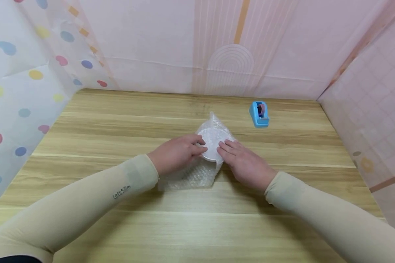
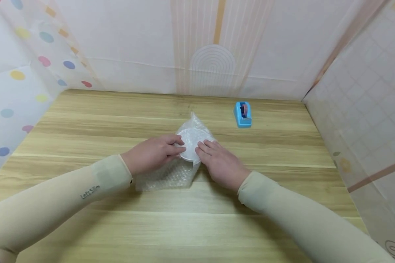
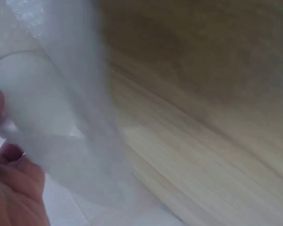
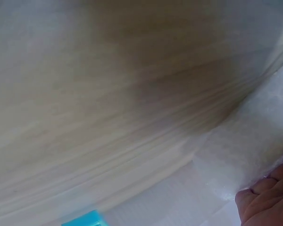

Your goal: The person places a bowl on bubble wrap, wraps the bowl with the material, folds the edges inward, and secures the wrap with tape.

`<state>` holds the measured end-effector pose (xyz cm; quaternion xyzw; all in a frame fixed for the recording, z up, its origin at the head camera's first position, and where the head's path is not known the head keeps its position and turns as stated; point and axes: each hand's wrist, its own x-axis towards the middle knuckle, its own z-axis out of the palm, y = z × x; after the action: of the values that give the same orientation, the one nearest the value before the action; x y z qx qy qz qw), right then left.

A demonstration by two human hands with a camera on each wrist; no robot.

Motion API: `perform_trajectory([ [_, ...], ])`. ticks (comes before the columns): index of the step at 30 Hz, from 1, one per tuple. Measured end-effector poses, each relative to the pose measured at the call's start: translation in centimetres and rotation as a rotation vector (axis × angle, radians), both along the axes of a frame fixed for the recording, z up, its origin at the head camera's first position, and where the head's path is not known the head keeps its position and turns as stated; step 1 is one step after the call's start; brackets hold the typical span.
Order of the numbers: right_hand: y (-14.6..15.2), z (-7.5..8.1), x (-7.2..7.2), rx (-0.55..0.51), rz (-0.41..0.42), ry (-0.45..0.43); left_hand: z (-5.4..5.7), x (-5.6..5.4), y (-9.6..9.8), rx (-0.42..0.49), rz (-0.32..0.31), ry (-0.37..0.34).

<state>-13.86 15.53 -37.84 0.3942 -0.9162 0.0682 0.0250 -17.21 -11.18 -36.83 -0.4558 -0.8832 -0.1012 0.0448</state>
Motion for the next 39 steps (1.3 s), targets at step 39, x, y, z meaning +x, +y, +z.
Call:
perform_trajectory([
  [39,-0.2,0.7,-1.8,0.153,0.101,0.024,1.2,0.2,1.3,-0.305,0.004,-0.088],
])
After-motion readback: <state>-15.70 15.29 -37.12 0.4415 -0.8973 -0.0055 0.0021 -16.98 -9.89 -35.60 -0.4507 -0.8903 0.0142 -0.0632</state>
